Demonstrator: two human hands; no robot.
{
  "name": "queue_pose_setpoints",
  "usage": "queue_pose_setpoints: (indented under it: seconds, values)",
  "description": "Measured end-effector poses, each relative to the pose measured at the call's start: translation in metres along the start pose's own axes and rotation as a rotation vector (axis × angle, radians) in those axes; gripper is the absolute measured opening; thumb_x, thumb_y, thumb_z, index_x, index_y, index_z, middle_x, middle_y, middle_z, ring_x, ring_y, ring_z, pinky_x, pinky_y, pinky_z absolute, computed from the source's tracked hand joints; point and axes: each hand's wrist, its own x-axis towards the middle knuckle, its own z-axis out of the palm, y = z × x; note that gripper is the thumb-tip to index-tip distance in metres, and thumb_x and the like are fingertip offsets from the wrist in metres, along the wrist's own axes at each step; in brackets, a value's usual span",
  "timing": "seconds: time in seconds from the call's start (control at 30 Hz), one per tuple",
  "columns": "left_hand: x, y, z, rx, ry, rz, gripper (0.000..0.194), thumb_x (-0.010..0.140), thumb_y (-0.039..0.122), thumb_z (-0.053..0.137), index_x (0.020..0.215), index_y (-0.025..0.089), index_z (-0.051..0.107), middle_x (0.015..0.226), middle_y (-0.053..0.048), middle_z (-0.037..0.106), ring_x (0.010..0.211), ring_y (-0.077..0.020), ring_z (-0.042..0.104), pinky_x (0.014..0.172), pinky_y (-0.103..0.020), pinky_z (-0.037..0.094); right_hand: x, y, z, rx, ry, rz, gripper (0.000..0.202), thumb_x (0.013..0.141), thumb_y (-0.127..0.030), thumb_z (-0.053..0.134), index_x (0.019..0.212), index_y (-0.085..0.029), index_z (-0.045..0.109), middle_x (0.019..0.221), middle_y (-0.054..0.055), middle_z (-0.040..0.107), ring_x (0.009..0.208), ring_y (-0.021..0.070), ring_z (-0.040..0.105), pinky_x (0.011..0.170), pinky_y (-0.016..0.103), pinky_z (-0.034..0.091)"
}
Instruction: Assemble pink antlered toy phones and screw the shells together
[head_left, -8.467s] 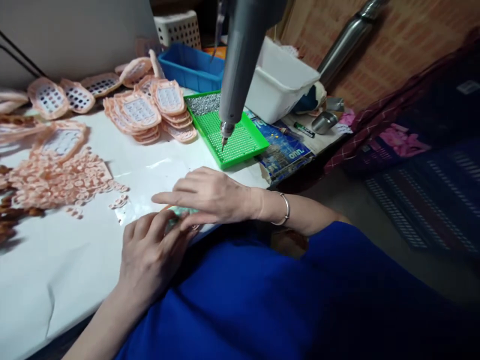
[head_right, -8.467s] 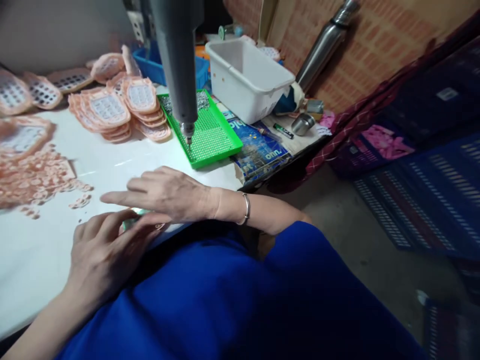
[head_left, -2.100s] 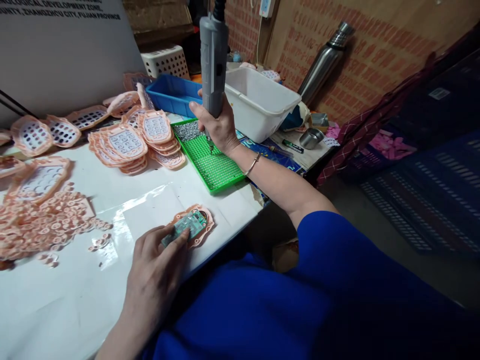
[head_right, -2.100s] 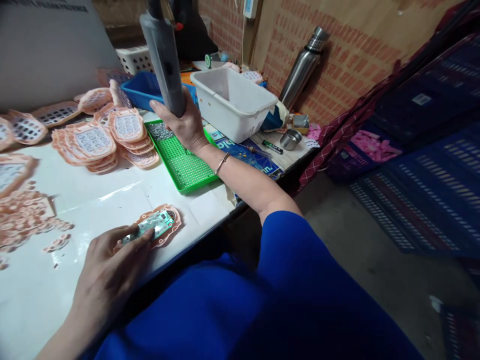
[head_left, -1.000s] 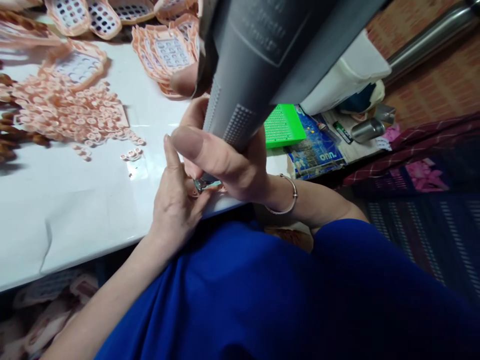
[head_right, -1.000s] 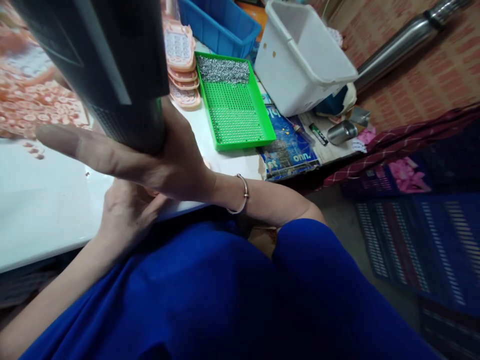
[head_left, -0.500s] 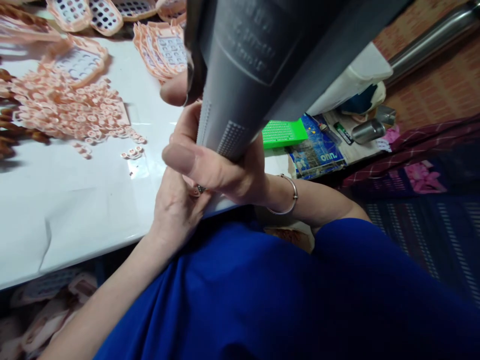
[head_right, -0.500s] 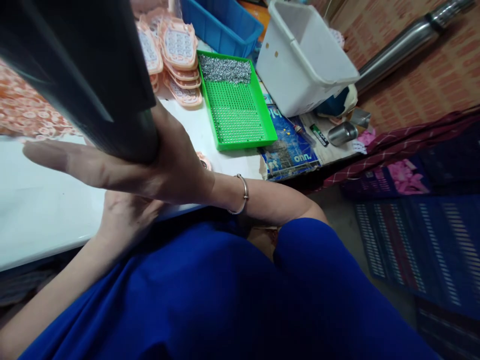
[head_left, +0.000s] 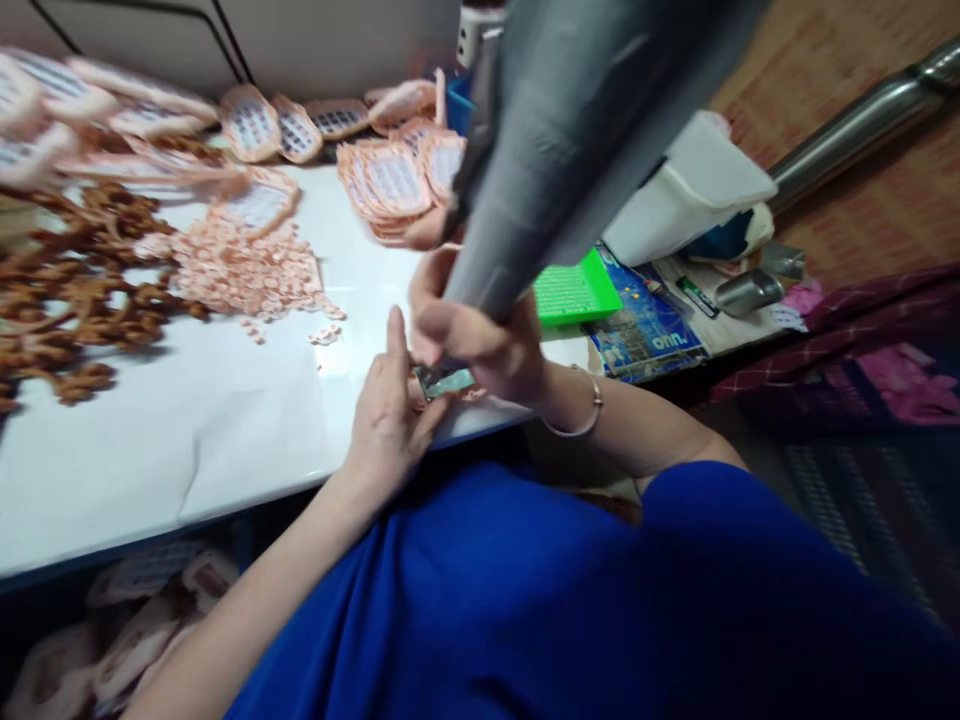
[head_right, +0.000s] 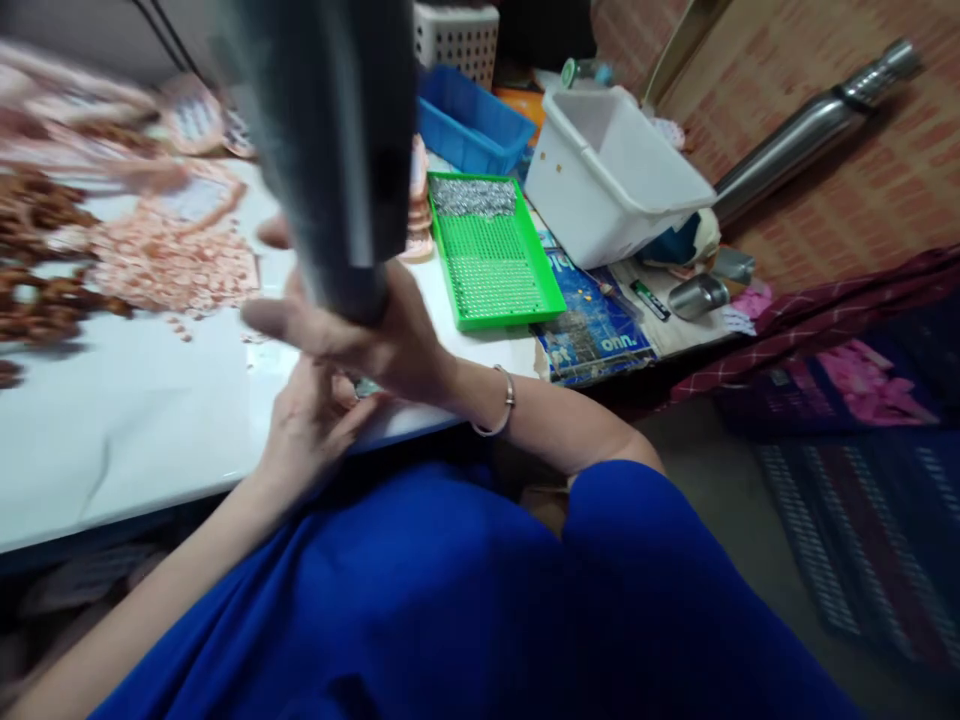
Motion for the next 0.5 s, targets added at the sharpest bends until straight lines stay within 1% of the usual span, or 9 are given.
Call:
queue_pose_setpoints:
  seconds: [0.1,0.17,0.2,0.27,0.33,0.37,0.4,0.43,0.5]
  values:
    - [-0.005,-0.003,-0.005,0.021,0.030,0.040,0.085,0.091,0.037,0.062,0.158,0.020,0.012,0.107,-0.010,0.068,0.090,-0.0212,0.064,0.081,-0.036,0.055,0.013,-0.013,-0.011,0.108,0.101,-0.191,0.027,0.076,-0.047,0.069,0.096,-0.032,0.062,0.067,-0.005,0.050,0.049,0.0125,0.047,0.052,0.029,0.044]
    - [-0.010,-0.006,-0.015,0.087,0.072,0.059,0.086,0.092,0.035,0.061,0.159,0.024,0.008,0.108,-0.009,0.069,0.091,-0.0213,0.064,0.082,-0.036,0.055,0.023,-0.022,-0.022,0.054,0.245,-0.296,0.025,0.075,-0.048,0.070,0.092,-0.032,0.062,0.066,-0.005,0.047,0.047,0.0118,0.044,0.050,0.029,0.040]
    - [-0.013,-0.008,-0.022,0.116,0.079,0.067,0.084,0.092,0.036,0.062,0.158,0.025,0.012,0.108,-0.009,0.069,0.092,-0.0214,0.064,0.083,-0.036,0.054,0.028,-0.024,-0.029,0.025,0.312,-0.337,0.028,0.072,-0.049,0.072,0.092,-0.032,0.061,0.066,-0.005,0.046,0.046,0.0116,0.043,0.048,0.029,0.039]
    - [-0.014,-0.015,-0.042,0.149,0.069,0.075,0.074,0.091,0.041,0.062,0.155,0.024,0.027,0.111,-0.010,0.068,0.095,-0.0217,0.064,0.085,-0.036,0.054,0.037,-0.024,-0.042,-0.004,0.395,-0.393,0.034,0.068,-0.053,0.075,0.091,-0.031,0.060,0.063,-0.005,0.044,0.044,0.0119,0.042,0.046,0.029,0.036]
    - [-0.009,-0.025,-0.070,0.188,0.095,0.038,0.057,0.090,0.046,0.061,0.140,0.021,0.050,0.112,-0.011,0.065,0.095,-0.0219,0.063,0.083,-0.035,0.054,0.044,-0.019,-0.057,-0.030,0.409,-0.407,0.037,0.068,-0.054,0.077,0.091,-0.030,0.060,0.068,-0.003,0.050,0.050,0.0147,0.050,0.051,0.031,0.042]
    - [-0.002,-0.031,-0.086,0.230,0.147,-0.012,0.047,0.090,0.047,0.061,0.128,0.019,0.061,0.108,-0.011,0.063,0.092,-0.0216,0.062,0.081,-0.035,0.054,0.046,-0.016,-0.064,-0.044,0.403,-0.419,0.036,0.070,-0.054,0.076,0.092,-0.030,0.060,0.076,-0.001,0.056,0.060,0.0173,0.058,0.059,0.033,0.048]
    - [0.006,-0.038,-0.104,0.300,0.211,-0.090,0.041,0.088,0.047,0.061,0.116,0.018,0.067,0.102,-0.010,0.063,0.085,-0.0203,0.060,0.078,-0.035,0.053,0.047,-0.013,-0.070,-0.066,0.402,-0.441,0.033,0.074,-0.052,0.074,0.095,-0.031,0.061,0.087,0.002,0.061,0.074,0.0202,0.064,0.070,0.035,0.052]
    - [0.016,-0.045,-0.122,0.397,0.274,-0.193,0.036,0.087,0.045,0.063,0.107,0.016,0.070,0.096,-0.008,0.061,0.081,-0.0192,0.057,0.081,-0.036,0.051,0.047,-0.011,-0.076,-0.098,0.405,-0.496,0.028,0.079,-0.050,0.071,0.098,-0.031,0.062,0.098,0.003,0.063,0.092,0.0225,0.066,0.085,0.039,0.053]
    - [0.038,-0.058,-0.156,0.525,0.341,-0.470,0.027,0.085,0.034,0.063,0.101,0.014,0.072,0.087,-0.003,0.055,0.076,-0.0161,0.051,0.088,-0.035,0.047,0.045,-0.009,-0.085,-0.187,0.438,-0.737,0.024,0.087,-0.048,0.064,0.107,-0.034,0.065,0.111,0.001,0.062,0.119,0.0240,0.059,0.107,0.044,0.044]
